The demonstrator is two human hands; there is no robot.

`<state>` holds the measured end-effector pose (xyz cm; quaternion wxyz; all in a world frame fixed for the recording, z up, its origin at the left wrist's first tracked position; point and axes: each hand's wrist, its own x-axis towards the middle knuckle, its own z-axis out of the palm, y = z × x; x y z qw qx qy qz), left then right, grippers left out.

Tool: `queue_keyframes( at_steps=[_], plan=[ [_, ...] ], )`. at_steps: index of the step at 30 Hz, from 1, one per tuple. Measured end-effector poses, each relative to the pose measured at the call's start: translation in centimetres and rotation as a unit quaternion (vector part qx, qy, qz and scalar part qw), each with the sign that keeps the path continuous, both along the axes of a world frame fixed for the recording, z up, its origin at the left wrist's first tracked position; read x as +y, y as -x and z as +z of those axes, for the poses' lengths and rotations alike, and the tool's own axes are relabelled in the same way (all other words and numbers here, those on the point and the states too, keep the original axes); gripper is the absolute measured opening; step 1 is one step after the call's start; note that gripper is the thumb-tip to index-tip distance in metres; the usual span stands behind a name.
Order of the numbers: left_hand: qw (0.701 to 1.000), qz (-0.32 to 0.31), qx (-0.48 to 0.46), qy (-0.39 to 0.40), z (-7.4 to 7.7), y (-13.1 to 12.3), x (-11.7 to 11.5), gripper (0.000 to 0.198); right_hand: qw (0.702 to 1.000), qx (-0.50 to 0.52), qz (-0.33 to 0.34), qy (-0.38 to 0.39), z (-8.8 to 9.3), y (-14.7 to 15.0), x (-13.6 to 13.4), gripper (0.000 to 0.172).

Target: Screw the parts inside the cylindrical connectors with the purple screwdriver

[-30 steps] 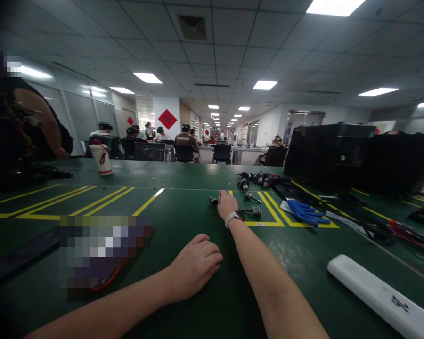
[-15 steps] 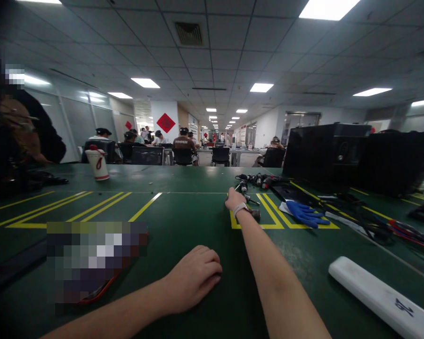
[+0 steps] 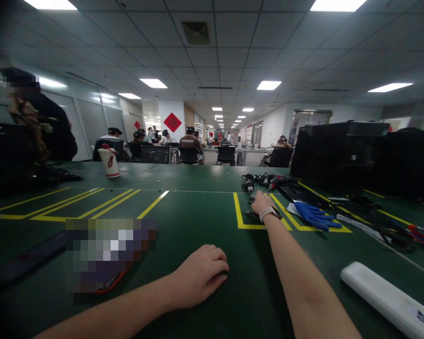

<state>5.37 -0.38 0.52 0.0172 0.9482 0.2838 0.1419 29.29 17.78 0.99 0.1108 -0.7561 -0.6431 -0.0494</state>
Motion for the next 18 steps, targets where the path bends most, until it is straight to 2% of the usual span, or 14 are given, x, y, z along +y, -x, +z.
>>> queue_keyframes(
  at_steps=[4, 9, 14, 18],
  plan=[
    [1.000, 0.001, 0.001, -0.002, 0.0, 0.0, -0.1, 0.013, 0.997, -0.043, 0.047, -0.052, -0.4, 0.5, -2.1, 0.030],
    [1.000, 0.005, -0.003, -0.014, -0.2, -0.1, -0.1, 0.013, 0.991, -0.064, 0.111, -0.047, -1.5, -0.3, -4.8, 0.027],
    [1.000, 0.021, -0.003, -0.007, -0.2, 0.4, -0.7, 0.014, 0.988, -0.024, 0.149, -0.042, -1.5, -0.9, -5.7, 0.017],
    [0.998, 0.053, -0.028, 0.003, 0.0, 1.3, -1.7, 0.016, 0.978, 0.044, 0.196, -0.056, -1.3, 0.8, -7.2, 0.015]
  ],
)
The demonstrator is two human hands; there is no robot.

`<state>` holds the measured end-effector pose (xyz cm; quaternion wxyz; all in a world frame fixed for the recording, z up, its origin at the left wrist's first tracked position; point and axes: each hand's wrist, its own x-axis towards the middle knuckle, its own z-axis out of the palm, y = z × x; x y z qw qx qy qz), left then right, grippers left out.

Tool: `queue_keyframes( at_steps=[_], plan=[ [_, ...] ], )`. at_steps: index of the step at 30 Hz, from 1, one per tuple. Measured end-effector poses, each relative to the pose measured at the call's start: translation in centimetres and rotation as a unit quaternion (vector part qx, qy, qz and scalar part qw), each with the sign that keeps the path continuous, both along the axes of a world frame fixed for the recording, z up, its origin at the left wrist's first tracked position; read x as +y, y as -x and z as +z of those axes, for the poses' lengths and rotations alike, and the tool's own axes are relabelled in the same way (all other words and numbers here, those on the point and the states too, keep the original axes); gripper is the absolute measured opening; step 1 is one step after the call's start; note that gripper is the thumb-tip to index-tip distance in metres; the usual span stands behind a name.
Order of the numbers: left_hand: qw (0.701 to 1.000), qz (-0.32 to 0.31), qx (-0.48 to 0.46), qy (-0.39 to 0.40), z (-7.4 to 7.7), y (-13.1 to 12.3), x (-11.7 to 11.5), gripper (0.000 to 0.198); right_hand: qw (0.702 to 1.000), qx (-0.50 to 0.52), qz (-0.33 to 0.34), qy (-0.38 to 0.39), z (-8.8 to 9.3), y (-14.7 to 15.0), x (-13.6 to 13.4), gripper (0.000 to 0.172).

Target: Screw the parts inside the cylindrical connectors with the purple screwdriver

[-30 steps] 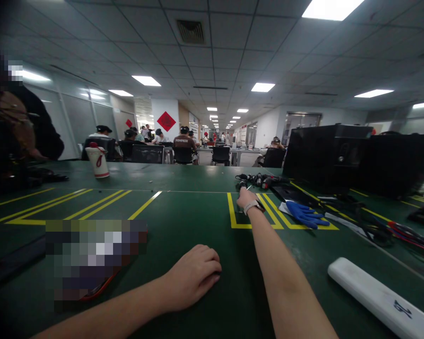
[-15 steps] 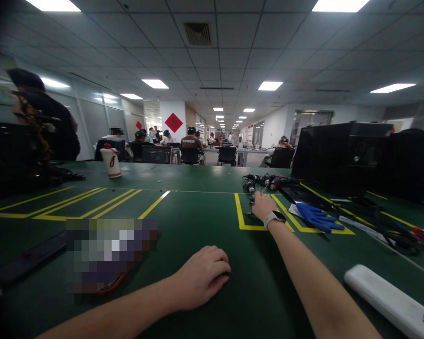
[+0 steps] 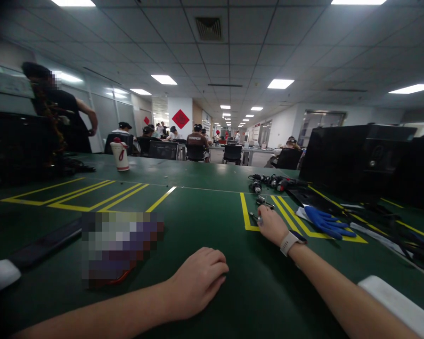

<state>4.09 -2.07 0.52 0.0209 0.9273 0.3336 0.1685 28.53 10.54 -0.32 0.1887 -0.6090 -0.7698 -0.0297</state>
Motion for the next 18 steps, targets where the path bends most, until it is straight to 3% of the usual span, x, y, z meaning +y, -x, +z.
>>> queue_keyframes(
  at_steps=[4, 9, 13, 18],
  plan=[
    [0.996, 0.047, -0.067, 0.018, -0.6, 1.2, -0.8, 0.034, 0.993, 0.075, 0.087, 0.011, -0.2, 4.0, -3.8, 0.016],
    [0.979, 0.152, -0.129, 0.047, -2.0, 2.6, -1.2, 0.054, 0.966, 0.183, 0.176, 0.050, -0.1, 9.3, -9.4, 0.026],
    [0.976, 0.149, -0.124, 0.100, -1.8, 3.2, -1.6, 0.049, 0.925, 0.308, 0.204, 0.094, -0.4, 11.7, -12.3, 0.033],
    [0.974, 0.138, -0.119, 0.135, -1.0, 3.6, -1.6, 0.033, 0.885, 0.386, 0.219, 0.143, -0.2, 11.8, -13.8, 0.032]
  ],
)
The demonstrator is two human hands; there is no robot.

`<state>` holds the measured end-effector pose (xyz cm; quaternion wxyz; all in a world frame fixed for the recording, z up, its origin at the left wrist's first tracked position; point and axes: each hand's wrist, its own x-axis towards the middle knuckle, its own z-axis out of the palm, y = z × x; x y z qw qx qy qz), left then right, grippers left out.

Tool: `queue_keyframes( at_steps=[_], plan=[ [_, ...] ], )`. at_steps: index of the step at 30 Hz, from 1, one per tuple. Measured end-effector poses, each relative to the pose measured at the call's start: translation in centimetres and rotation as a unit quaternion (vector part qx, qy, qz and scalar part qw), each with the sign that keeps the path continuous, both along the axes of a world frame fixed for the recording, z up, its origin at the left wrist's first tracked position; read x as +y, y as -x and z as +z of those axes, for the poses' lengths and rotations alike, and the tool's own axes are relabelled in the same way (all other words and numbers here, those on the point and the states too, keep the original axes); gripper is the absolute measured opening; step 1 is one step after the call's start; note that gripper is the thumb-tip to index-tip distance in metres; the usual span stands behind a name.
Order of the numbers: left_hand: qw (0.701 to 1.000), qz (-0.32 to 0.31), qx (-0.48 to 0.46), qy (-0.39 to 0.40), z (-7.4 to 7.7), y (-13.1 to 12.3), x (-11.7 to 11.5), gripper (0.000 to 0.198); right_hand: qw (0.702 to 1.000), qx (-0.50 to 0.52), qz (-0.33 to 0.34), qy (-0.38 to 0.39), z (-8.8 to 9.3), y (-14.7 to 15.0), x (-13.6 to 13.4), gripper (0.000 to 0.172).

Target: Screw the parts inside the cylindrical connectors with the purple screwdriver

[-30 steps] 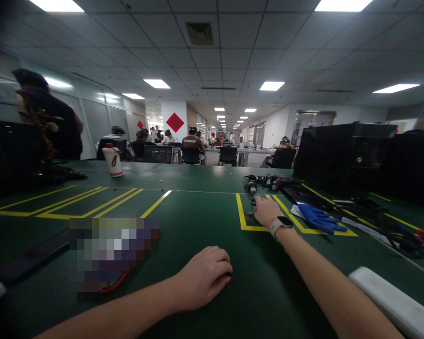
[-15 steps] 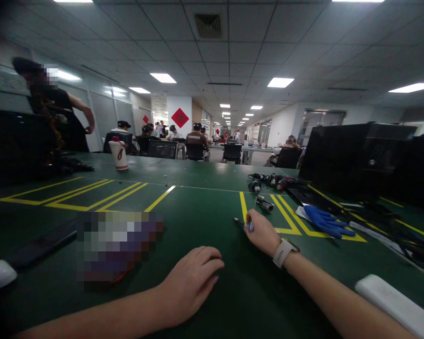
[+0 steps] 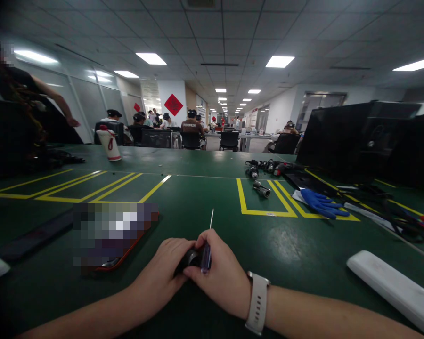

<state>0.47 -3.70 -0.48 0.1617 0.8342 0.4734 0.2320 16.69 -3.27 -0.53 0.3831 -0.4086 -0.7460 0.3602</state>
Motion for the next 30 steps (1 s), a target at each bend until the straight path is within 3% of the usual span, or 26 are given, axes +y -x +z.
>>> queue_keyframes(
  at_steps=[4, 9, 13, 17, 24, 30],
  plan=[
    [0.998, 0.004, -0.060, 0.031, 0.1, 0.4, 0.3, 0.022, 0.997, 0.064, 0.037, -0.001, 1.5, -1.4, -0.5, 0.010],
    [0.986, 0.007, -0.151, 0.076, 0.4, 0.6, 0.1, 0.020, 0.987, 0.133, 0.056, -0.076, 3.4, -2.9, -1.2, 0.028],
    [0.981, -0.016, -0.182, 0.071, 0.5, 0.3, 0.0, 0.013, 0.980, 0.111, 0.088, -0.137, 4.3, -3.0, -2.2, 0.029],
    [0.982, -0.043, -0.178, 0.039, 0.4, 0.3, 0.2, 0.017, 0.979, 0.082, 0.101, -0.155, 4.5, -2.5, -3.1, 0.021],
    [0.982, -0.038, -0.184, 0.022, 0.4, 0.3, 0.2, 0.019, 0.975, 0.048, 0.118, -0.183, 4.3, -2.3, -3.1, 0.021],
    [0.981, -0.037, -0.183, 0.044, 0.1, 0.4, 0.2, 0.025, 0.953, 0.069, 0.122, -0.268, 4.2, -3.0, -3.0, 0.019]
  ],
)
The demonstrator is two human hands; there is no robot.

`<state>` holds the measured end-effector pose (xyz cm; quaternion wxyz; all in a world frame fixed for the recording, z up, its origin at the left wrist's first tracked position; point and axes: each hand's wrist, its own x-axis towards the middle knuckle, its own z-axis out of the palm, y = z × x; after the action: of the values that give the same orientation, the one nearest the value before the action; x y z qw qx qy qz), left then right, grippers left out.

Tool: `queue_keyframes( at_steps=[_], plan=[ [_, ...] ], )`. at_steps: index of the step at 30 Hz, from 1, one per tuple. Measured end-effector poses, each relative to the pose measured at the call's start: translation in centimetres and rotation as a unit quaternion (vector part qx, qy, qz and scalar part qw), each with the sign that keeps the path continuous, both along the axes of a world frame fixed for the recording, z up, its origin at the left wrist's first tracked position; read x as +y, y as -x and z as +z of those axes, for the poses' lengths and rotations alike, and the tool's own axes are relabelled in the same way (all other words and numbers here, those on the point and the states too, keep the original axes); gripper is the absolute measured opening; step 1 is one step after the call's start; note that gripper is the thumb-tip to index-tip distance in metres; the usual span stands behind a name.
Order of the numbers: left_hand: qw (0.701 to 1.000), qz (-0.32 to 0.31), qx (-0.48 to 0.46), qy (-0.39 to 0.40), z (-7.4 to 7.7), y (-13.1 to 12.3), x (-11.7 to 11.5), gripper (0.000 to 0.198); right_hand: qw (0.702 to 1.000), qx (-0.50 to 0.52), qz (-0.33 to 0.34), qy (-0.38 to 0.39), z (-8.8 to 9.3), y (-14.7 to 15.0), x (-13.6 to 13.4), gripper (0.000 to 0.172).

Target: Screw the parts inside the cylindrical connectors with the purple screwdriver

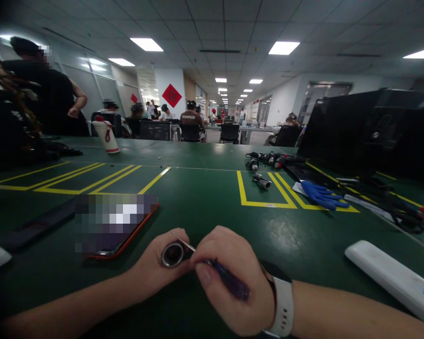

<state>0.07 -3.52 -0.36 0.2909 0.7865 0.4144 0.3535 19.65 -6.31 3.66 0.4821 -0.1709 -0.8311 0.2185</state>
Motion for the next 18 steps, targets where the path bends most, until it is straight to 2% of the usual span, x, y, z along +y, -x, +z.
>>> queue_keyframes(
  at_steps=[4, 7, 10, 13, 18],
  plan=[
    [0.998, -0.027, 0.053, -0.015, 0.7, 0.1, -0.4, 0.022, 0.999, -0.041, 0.017, -0.007, -0.6, -0.1, 0.2, 0.026],
    [0.990, -0.039, 0.127, -0.042, 1.3, -0.2, -0.8, 0.019, 1.000, -0.028, -0.012, 0.005, -1.2, 0.2, 0.6, 0.023],
    [0.969, -0.013, 0.232, -0.085, 1.3, -0.6, -0.9, 0.015, 0.996, -0.030, -0.056, 0.057, -1.8, 0.7, 1.3, 0.015],
    [0.938, 0.000, 0.319, -0.139, 1.2, -0.9, -0.7, 0.012, 0.989, -0.073, -0.056, 0.113, -2.7, 1.4, 2.1, 0.012],
    [0.908, -0.038, 0.375, -0.184, 1.8, -1.0, -0.6, 0.007, 0.982, -0.090, -0.033, 0.164, -4.0, 1.9, 2.7, 0.015]
  ],
)
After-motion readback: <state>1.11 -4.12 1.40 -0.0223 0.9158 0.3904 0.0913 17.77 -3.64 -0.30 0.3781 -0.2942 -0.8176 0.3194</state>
